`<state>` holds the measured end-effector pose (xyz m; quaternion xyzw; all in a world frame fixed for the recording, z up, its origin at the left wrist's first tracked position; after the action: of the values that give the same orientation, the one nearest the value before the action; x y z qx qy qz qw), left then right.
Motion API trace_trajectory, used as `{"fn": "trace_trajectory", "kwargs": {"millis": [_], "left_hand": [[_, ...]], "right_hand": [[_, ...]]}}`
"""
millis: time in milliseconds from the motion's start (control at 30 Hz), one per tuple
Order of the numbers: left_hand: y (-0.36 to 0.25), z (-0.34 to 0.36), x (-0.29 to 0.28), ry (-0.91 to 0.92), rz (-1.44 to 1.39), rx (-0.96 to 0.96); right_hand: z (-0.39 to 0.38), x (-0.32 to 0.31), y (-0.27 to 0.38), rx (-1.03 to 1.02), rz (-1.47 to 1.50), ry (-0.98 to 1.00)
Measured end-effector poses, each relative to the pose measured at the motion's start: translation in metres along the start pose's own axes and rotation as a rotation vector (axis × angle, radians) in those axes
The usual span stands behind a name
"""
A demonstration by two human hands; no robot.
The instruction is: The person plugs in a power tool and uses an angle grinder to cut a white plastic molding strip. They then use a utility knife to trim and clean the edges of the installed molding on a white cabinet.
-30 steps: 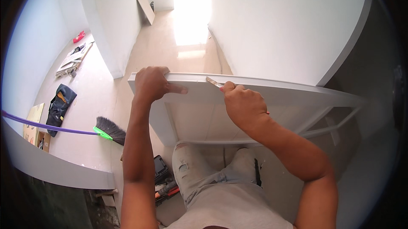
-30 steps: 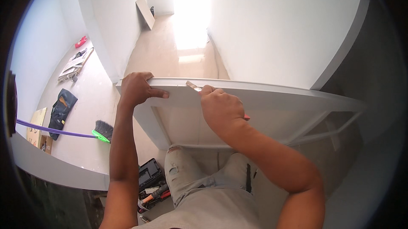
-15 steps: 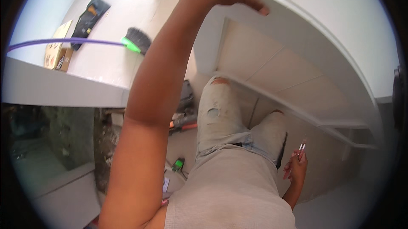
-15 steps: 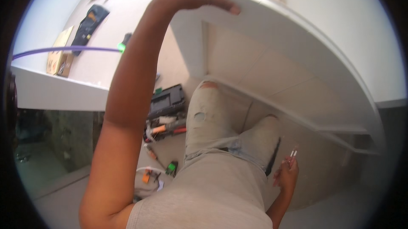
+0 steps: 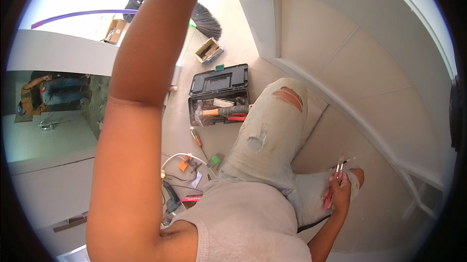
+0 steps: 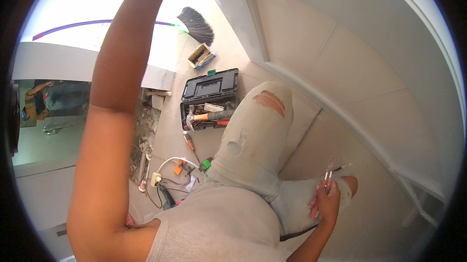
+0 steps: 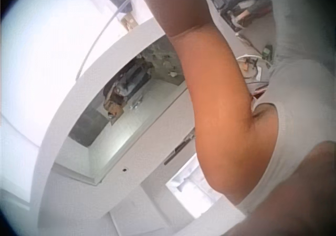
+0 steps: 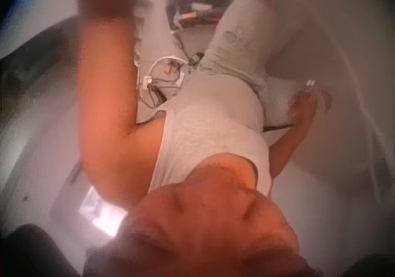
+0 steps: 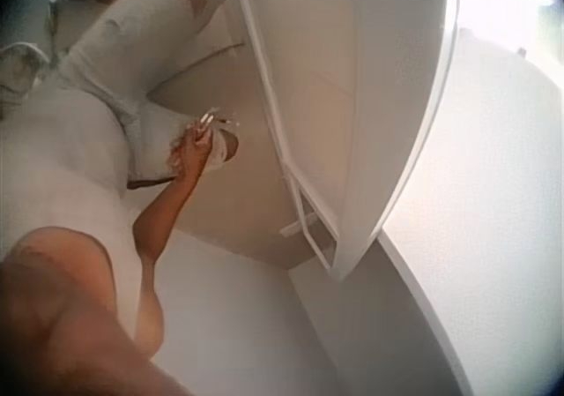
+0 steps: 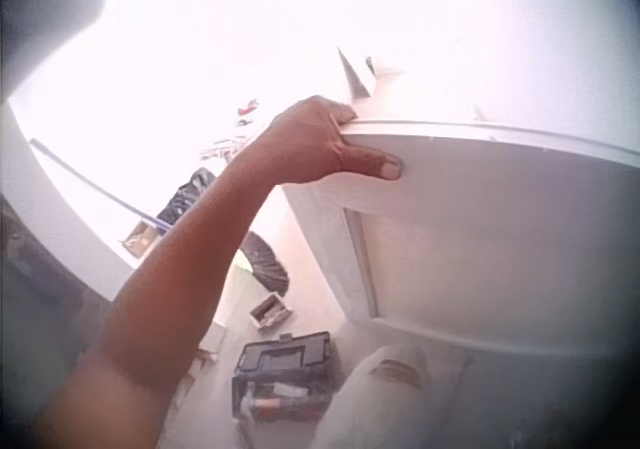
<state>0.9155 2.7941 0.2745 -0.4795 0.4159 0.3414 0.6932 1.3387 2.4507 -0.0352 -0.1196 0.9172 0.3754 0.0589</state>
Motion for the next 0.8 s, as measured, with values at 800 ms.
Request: {"fn": "trace_trajectory", "kwargs": {"millis": [800], "left_hand": [[-0.005,-0.003,-0.02,0.207,0.135,-0.005]], "right_hand": [[-0.186,0.046,0.034,0.753,1.174,0.865]]}}
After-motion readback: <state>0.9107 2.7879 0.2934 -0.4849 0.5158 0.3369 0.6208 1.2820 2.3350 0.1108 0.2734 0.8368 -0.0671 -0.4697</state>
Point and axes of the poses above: each hand's wrist, its own z-axis towards the middle knuckle, its own x-axis out of the palm, y = z × x, the point moved 4 cm from there along z, towards the middle knuckle, and after that the axes turned 5 degrees about -z, right-handed, at the moved point
